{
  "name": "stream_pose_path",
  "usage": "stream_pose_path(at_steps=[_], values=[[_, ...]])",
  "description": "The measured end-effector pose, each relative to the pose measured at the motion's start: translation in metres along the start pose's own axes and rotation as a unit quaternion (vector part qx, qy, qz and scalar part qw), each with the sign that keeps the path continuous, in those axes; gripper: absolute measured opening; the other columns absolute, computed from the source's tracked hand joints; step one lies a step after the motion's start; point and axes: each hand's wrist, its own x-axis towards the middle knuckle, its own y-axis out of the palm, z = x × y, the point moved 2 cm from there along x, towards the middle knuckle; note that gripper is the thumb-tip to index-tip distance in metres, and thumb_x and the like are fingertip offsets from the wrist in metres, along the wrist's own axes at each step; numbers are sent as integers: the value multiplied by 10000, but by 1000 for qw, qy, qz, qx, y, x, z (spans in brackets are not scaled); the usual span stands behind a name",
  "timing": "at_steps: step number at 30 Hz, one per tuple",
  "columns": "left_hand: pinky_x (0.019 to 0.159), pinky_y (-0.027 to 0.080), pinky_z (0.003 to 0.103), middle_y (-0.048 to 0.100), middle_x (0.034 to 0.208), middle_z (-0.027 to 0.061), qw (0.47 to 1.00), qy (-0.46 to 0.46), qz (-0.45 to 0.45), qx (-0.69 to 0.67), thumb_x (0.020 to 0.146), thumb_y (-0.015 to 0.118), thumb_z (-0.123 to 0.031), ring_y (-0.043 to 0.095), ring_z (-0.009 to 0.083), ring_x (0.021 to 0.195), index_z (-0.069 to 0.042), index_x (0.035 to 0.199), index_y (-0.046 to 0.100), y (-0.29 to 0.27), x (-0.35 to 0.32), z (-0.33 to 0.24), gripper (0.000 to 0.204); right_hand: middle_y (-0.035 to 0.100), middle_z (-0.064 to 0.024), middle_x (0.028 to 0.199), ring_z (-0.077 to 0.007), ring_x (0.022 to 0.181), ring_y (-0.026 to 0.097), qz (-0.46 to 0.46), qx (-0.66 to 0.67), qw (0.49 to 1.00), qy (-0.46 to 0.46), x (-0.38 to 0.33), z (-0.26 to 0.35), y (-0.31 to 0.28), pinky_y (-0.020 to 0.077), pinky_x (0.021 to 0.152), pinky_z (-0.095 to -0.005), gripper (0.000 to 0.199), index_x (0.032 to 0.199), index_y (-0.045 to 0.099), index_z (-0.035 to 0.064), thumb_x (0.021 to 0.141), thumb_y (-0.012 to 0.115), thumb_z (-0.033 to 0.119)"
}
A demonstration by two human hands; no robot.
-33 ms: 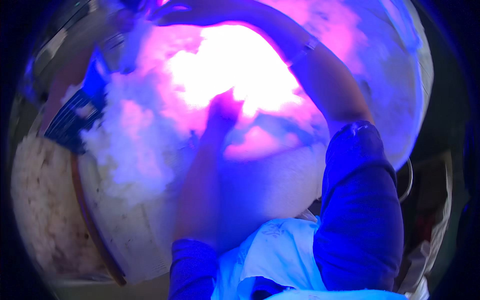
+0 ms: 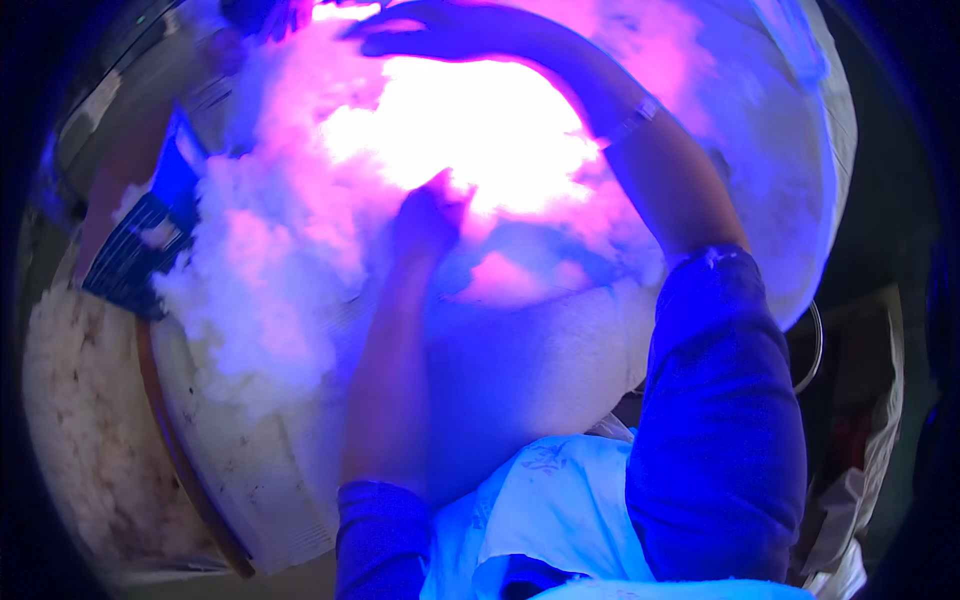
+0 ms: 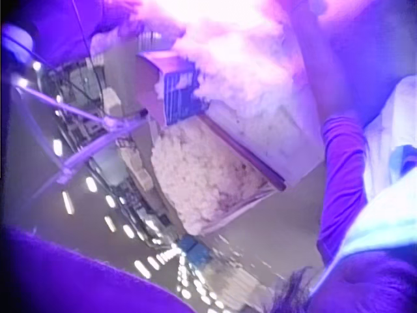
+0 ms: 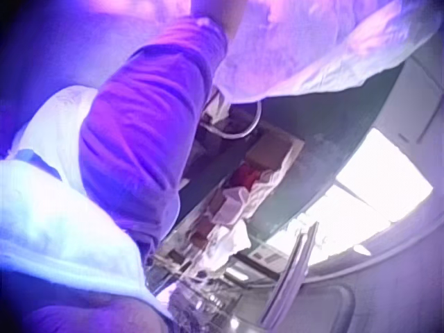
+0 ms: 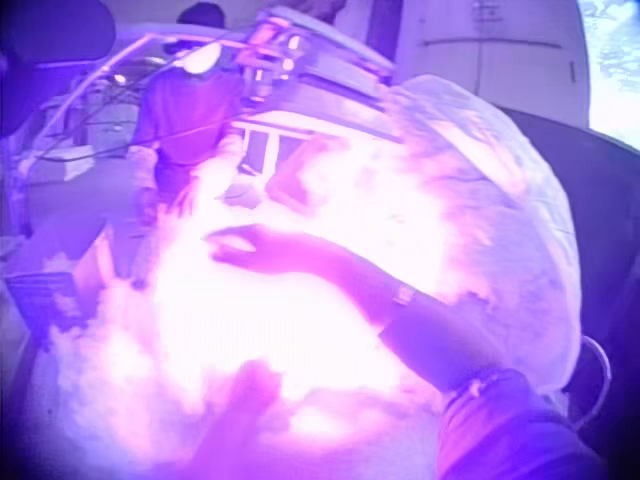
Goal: The person repeatedly picks up small tufts of white cotton from a large pile, separates them by hand, and places them back onto the pile. The hands work continuously to fluff and sort the cotton under a bright light source.
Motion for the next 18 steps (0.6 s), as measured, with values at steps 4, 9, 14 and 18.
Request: stream_pose_path(at_steps=[4, 9, 14, 18], values=[[421, 400, 259, 575, 702, 70, 997, 39, -38, -60, 831, 664, -295, 508, 100, 524, 104, 1190, 493, -9, 6, 5, 563, 460, -151, 1351, -239, 1269, 418, 2, -109, 985, 130, -152, -60, -15, 365, 1043, -378, 625, 1359, 413, 75, 846, 658, 335], [562, 471, 258, 596, 836, 76, 1000, -25, 11, -9, 837, 636, -280, 572, 120, 689, 74, 1307, 391, -17, 4, 13, 637, 257, -235, 1458, -309, 1299, 374, -43, 7, 972, 230, -209, -93, 76, 364, 1040, -395, 740, 1395, 351, 74, 784, 678, 333], [722, 506, 254, 632, 997, 76, 982, 7, -48, -183, 892, 581, -321, 595, 137, 890, 27, 1240, 477, -44, -1, 46, 503, 600, -118, 1147, -244, 1050, 578, -218, -227, 923, 223, -188, -113, 121, 478, 849, -394, 610, 1317, 452, 75, 809, 643, 352], [746, 536, 325, 575, 1122, 132, 888, -12, -73, -454, 907, 495, -453, 605, 176, 931, -13, 1304, 417, -65, -3, 90, 597, 626, -154, 1084, -282, 1002, 604, -231, 40, 902, 363, -190, -116, 108, 472, 874, -399, 699, 1277, 498, 46, 752, 681, 471]])
